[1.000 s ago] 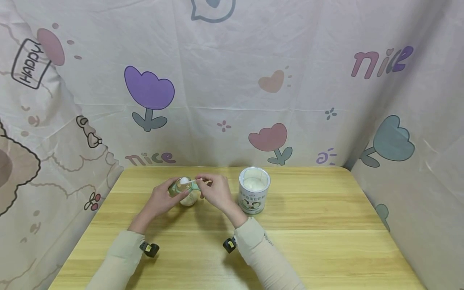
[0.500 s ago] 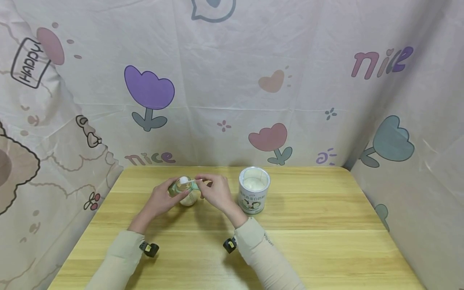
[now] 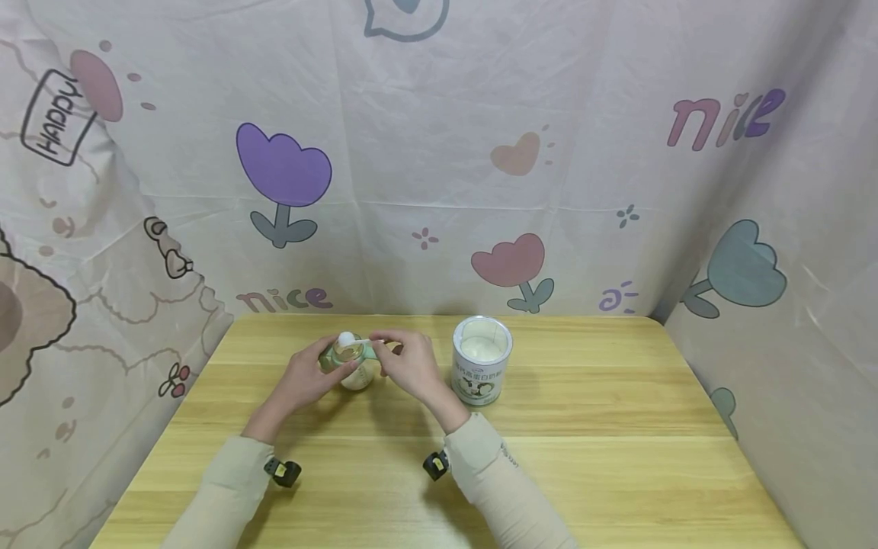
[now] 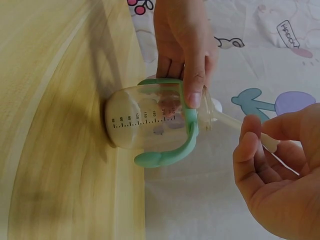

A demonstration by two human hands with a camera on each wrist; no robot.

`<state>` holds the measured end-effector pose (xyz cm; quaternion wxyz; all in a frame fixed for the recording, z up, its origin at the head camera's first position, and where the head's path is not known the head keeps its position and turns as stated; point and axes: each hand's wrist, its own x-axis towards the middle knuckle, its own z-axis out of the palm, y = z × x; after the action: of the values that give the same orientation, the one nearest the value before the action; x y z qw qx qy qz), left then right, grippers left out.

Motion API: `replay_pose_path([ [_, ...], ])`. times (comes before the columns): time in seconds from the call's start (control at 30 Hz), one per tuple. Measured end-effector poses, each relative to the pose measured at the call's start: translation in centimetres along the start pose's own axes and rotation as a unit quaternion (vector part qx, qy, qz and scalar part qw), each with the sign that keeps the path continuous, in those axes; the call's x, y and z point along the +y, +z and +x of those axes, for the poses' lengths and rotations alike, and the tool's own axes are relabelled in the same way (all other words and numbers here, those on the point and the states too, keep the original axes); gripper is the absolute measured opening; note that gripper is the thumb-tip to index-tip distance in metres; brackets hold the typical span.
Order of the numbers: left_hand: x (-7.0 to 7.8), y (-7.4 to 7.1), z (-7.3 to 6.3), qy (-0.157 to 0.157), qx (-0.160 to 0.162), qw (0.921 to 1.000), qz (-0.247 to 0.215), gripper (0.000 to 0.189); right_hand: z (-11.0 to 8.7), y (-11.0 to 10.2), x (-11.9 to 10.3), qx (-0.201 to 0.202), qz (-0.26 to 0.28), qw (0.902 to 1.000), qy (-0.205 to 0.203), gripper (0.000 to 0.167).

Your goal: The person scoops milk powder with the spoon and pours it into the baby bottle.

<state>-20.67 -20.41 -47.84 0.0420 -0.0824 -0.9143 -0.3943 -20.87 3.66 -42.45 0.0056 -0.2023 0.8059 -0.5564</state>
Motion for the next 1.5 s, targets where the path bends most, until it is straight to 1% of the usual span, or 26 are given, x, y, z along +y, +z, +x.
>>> replay_pose_path([
  [0.6, 0.1, 0.1, 0.0, 0.003, 0.000, 0.9999, -0.011, 0.078, 0.0, -0.3, -0.1, 0.002, 0.002, 1.0000, 0.004, 0.026],
  [0.77, 0.2, 0.1, 0.0, 0.005, 0.000, 1.0000, -0.007, 0.077, 0.0, -0.3, -0.1, 0.015, -0.001, 0.9999, 0.003, 0.025],
  [1.07, 0.2, 0.1, -0.1, -0.002, 0.000, 1.0000, 0.001, 0.076, 0.1, -0.4, -0.2, 0.036, 0.034, 0.9988, 0.003, 0.024],
  [1.27, 0.1, 0.1, 0.0, 0.000, -0.001, 1.0000, -0.003, 0.077, 0.1, -0.7, -0.3, 0.045, 0.040, 0.9981, 0.015, 0.024],
  [1.5, 0.1, 0.0, -0.1, -0.001, -0.002, 1.0000, -0.003, 0.077, 0.0, -1.5, -0.7, 0.067, 0.058, 0.9957, 0.025, 0.025],
])
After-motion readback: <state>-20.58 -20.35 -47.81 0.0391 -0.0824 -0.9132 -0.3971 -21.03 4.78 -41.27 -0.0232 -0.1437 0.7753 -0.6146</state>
